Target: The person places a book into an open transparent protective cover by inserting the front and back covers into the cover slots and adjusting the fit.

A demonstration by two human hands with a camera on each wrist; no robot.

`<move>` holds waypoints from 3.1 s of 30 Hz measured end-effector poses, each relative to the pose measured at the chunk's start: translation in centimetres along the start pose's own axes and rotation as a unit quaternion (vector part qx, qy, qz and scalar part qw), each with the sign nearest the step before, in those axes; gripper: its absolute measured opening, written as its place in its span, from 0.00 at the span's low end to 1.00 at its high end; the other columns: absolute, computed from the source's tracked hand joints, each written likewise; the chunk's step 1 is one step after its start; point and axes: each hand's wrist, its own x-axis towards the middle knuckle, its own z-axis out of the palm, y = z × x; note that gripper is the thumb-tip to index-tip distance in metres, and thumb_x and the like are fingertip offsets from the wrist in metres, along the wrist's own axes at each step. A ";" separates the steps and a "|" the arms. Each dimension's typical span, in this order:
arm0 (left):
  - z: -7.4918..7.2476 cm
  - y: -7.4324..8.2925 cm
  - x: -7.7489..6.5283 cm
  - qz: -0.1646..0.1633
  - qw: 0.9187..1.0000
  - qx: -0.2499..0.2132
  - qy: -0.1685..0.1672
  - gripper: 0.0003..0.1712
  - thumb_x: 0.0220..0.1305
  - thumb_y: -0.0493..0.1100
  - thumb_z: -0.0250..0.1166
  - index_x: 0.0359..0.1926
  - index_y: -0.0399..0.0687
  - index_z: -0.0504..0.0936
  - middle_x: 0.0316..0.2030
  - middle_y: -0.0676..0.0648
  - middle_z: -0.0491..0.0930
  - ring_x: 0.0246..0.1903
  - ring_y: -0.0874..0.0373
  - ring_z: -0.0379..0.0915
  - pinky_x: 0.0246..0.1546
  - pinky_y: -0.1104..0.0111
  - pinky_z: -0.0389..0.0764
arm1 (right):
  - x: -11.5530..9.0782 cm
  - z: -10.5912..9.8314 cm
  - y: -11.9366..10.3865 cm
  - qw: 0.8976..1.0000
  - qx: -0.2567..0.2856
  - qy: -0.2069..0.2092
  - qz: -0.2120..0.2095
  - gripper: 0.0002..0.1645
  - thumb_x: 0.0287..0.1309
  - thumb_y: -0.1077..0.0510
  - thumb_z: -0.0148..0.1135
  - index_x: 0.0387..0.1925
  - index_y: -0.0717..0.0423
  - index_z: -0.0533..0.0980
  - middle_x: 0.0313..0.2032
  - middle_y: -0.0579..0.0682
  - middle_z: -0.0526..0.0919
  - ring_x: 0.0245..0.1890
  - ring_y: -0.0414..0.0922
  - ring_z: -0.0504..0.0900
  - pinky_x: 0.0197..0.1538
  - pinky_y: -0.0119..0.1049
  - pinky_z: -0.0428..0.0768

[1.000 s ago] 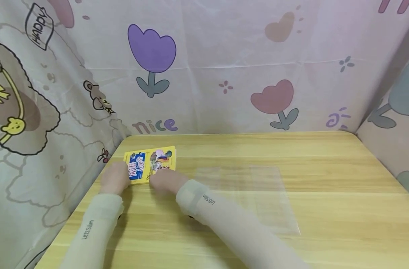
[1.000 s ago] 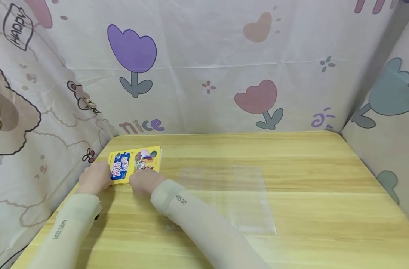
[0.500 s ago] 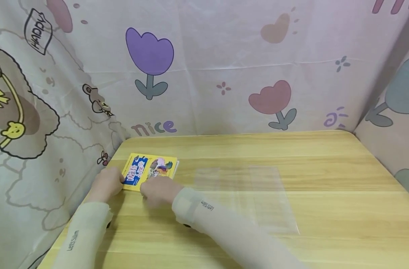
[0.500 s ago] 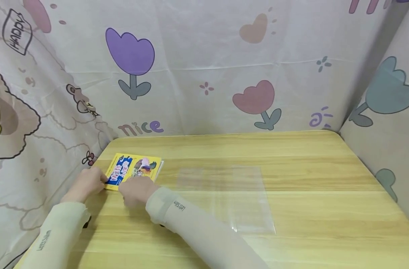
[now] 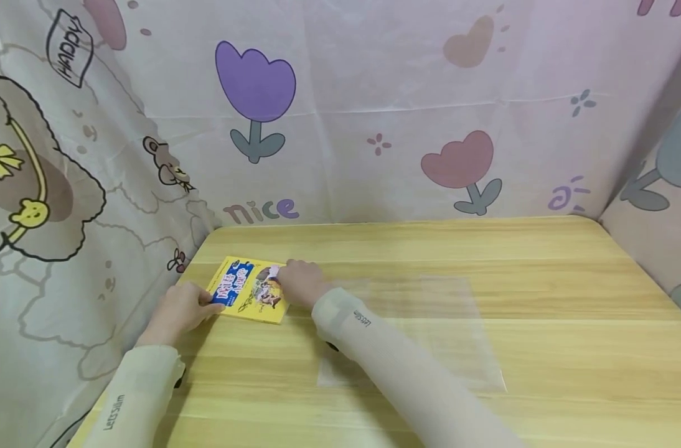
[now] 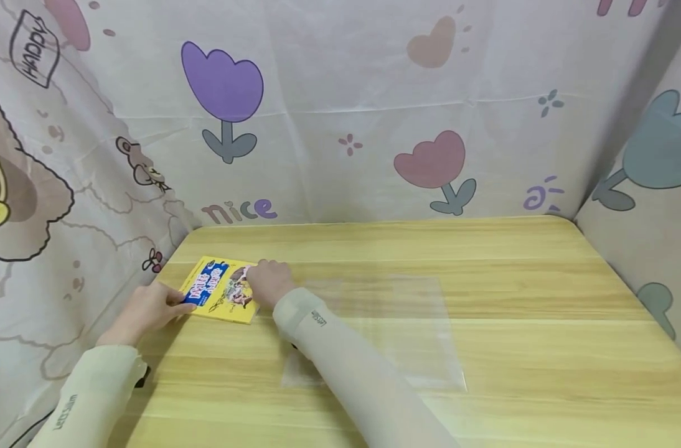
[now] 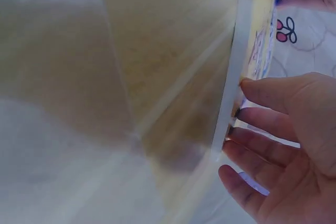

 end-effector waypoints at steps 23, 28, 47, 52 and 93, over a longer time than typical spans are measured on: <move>-0.2 -0.5 1.0 -0.002 1.000 -0.003 -0.028 0.20 0.61 0.53 0.72 0.35 0.36 0.88 0.26 0.47 0.82 0.27 0.54 0.70 0.28 0.66 0.69 | -2.9 -1.7 -2.9 0.985 -0.146 0.000 -0.088 0.15 0.72 0.53 0.56 0.55 0.40 0.82 0.43 0.42 0.87 0.33 0.37 0.79 0.37 0.28 0.82; 0.6 -0.4 1.3 -0.001 1.000 0.004 -0.024 0.22 0.62 0.52 0.72 0.39 0.34 0.87 0.32 0.41 0.85 0.29 0.53 0.72 0.33 0.61 0.75 | -4.1 -1.8 -3.7 0.984 -0.147 -0.007 -0.098 0.17 0.74 0.52 0.55 0.58 0.38 0.80 0.52 0.40 0.87 0.34 0.36 0.79 0.36 0.27 0.82; 0.4 0.6 1.8 -0.043 0.998 -0.011 -0.042 0.40 0.59 0.61 0.71 0.54 0.29 0.77 0.41 0.33 0.80 0.34 0.47 0.71 0.33 0.61 0.72 | -6.9 -1.2 -5.2 0.987 -0.120 0.008 -0.103 0.12 0.69 0.50 0.61 0.52 0.38 0.81 0.46 0.39 0.85 0.32 0.35 0.78 0.29 0.26 0.81; 0.0 0.7 2.1 -0.079 0.996 -0.034 -0.030 0.36 0.54 0.67 0.72 0.34 0.36 0.76 0.25 0.44 0.73 0.25 0.52 0.68 0.24 0.67 0.67 | -6.7 -1.3 -3.6 0.997 -0.036 0.025 -0.064 0.20 0.66 0.50 0.65 0.59 0.38 0.79 0.40 0.40 0.87 0.29 0.34 0.76 0.26 0.24 0.75; 0.3 0.1 4.1 -0.122 0.980 -0.126 -0.097 0.31 0.60 0.58 0.71 0.43 0.32 0.78 0.33 0.42 0.79 0.36 0.49 0.70 0.35 0.63 0.68 | -5.6 -0.6 -2.9 0.999 0.042 -0.022 -0.010 0.34 0.43 0.40 0.80 0.54 0.41 0.81 0.42 0.39 0.87 0.32 0.35 0.76 0.42 0.25 0.80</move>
